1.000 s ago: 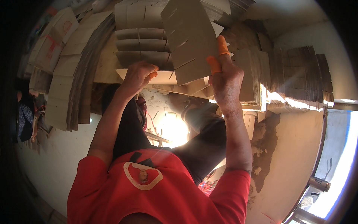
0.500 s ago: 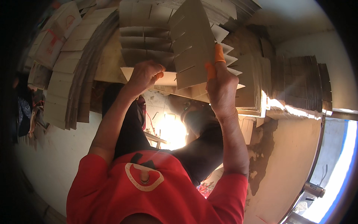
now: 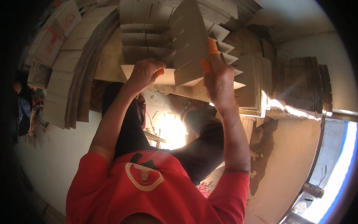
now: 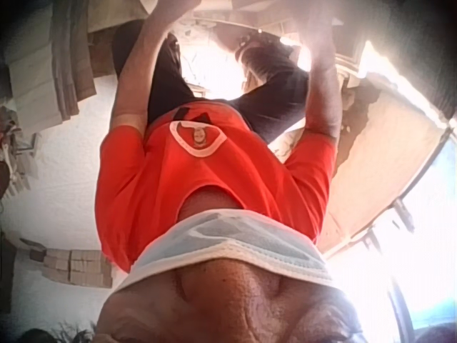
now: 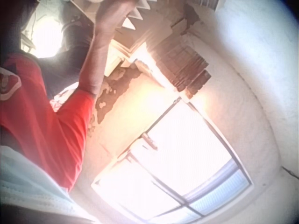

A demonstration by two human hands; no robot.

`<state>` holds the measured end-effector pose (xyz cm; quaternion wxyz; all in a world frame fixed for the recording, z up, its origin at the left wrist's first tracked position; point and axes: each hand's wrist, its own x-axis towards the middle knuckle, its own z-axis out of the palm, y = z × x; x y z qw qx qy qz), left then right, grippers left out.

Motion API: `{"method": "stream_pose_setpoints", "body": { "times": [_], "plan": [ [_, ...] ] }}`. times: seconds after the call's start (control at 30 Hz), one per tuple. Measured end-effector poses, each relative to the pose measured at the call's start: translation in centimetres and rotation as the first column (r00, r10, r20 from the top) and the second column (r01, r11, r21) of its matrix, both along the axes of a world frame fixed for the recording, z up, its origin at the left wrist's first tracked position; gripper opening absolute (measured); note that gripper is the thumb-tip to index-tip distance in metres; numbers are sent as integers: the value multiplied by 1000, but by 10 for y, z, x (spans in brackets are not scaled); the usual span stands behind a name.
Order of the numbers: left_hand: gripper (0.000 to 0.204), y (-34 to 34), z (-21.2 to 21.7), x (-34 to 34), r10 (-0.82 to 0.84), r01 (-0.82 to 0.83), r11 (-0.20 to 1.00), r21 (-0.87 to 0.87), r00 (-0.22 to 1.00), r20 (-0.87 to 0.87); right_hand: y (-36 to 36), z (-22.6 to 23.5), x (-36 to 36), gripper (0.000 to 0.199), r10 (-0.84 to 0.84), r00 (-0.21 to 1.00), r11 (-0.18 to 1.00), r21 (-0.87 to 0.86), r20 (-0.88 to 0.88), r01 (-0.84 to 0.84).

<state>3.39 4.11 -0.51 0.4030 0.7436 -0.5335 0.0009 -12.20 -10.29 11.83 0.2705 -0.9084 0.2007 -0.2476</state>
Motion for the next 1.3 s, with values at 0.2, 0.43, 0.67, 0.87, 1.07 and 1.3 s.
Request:
{"method": "stream_pose_setpoints", "body": {
  "times": [0.2,0.43,0.67,0.87,1.07,1.3],
  "plan": [
    [13,-2,1,2,-37,37,999,8,999,-9,-4,-2,3,47,75,997,991,-114,24,-72],
    [8,-1,1,3,-51,49,998,-38,998,-36,-1,10,9,41,41,992,999,30,-121,-38],
    [9,-3,2,1,-38,37,997,-69,999,-3,-4,-42,16,43,147,984,981,-113,-97,-157],
    [15,-2,2,2,-29,29,999,-35,999,25,-4,-66,26,56,171,930,924,-276,-325,-266],
    [16,-3,3,1,-35,35,999,-20,999,30,8,-71,15,60,82,836,965,-168,-543,-204],
    [24,3,15,-4,-63,62,994,-86,998,2,-169,-88,-116,48,-462,872,548,-720,162,425]
  ]
}}
